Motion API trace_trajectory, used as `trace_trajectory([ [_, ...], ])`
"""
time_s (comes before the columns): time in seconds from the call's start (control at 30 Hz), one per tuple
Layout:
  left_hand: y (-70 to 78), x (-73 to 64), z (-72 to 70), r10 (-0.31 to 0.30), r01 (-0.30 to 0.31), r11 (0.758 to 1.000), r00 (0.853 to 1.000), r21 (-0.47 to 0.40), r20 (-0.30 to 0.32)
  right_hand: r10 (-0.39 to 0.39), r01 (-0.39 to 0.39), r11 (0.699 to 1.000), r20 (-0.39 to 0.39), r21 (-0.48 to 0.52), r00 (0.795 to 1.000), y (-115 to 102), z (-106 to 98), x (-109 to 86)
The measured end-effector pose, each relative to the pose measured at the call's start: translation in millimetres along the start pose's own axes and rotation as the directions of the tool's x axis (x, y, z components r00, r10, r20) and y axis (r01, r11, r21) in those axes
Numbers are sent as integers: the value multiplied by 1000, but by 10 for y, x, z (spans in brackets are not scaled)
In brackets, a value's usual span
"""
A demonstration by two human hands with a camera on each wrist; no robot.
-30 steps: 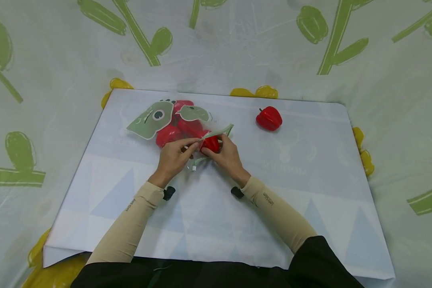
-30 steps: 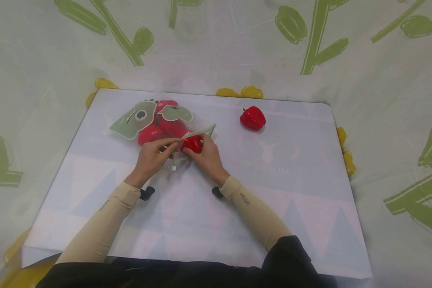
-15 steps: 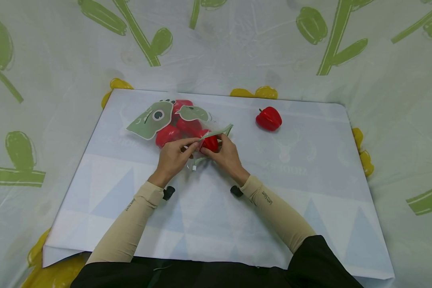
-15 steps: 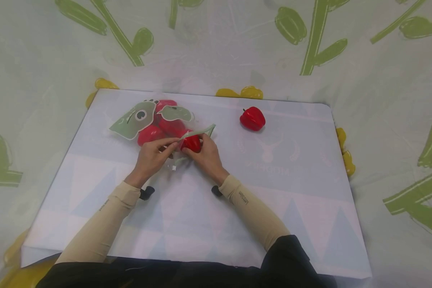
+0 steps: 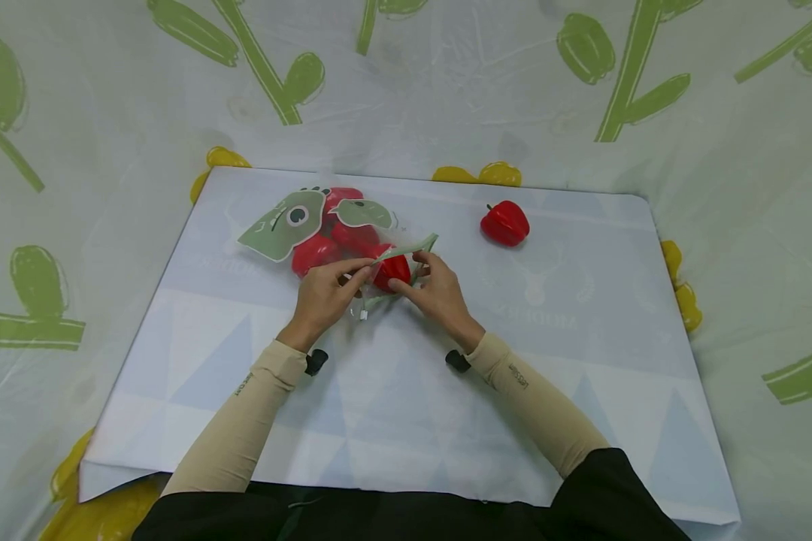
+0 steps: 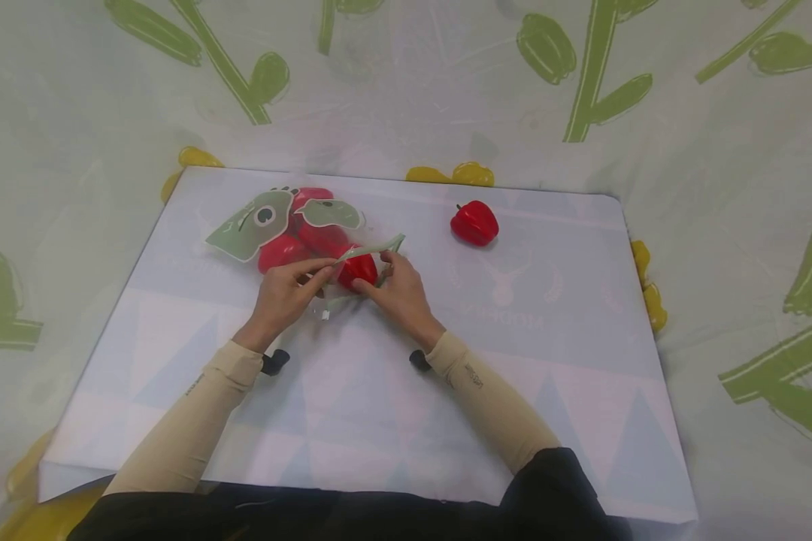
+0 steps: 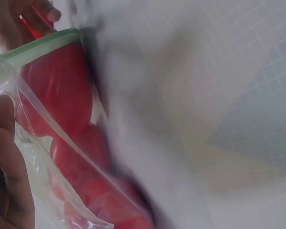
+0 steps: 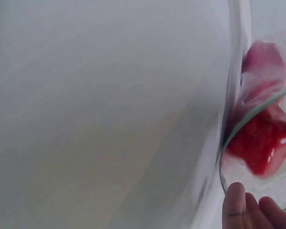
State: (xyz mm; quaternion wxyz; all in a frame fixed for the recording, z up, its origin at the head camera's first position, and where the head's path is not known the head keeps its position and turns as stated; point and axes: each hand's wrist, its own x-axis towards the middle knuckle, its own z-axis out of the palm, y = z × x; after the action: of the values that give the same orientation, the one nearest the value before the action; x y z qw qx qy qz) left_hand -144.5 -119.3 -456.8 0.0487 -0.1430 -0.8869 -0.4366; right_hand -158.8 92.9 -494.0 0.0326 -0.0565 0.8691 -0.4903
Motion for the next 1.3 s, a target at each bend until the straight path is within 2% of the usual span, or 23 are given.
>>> trace_trajectory([
  [0.2, -14, -9, -7, -18, 18, 1000, 1000, -7, 5, 2, -2, 1000, -21, 6, 1000, 96, -215, -71],
  [0.47, -41, -17, -5, -39, 39, 999, 999, -20, 0, -59, 50, 996, -126, -73, 990, 308, -658, -76],
  [0.6, -41, -22, -4, -50, 50, 999, 999, -11, -3, -122, 99, 988, -210, -117, 970, 441, -905, -21],
  [0.73, -28, -25, -6, -56, 56, 998, 998, -13, 1, -148, 98, 980, -304, -171, 941, 561, -1154, 35],
  [0.87, -18, -24, -2, -63, 63, 998, 998, -15, 3, -100, 37, 982, -342, -188, 934, 682, -1353, 109],
  [1.07, -16, -21, 4, -73, 73, 997, 997, -16, 5, 56, -116, 974, -288, -193, 956, 823, -1503, 246],
  [1.3, -16, -10, 15, -64, 64, 998, 998, -19, -3, 104, -146, 971, -216, -187, 971, 924, -1489, 397],
])
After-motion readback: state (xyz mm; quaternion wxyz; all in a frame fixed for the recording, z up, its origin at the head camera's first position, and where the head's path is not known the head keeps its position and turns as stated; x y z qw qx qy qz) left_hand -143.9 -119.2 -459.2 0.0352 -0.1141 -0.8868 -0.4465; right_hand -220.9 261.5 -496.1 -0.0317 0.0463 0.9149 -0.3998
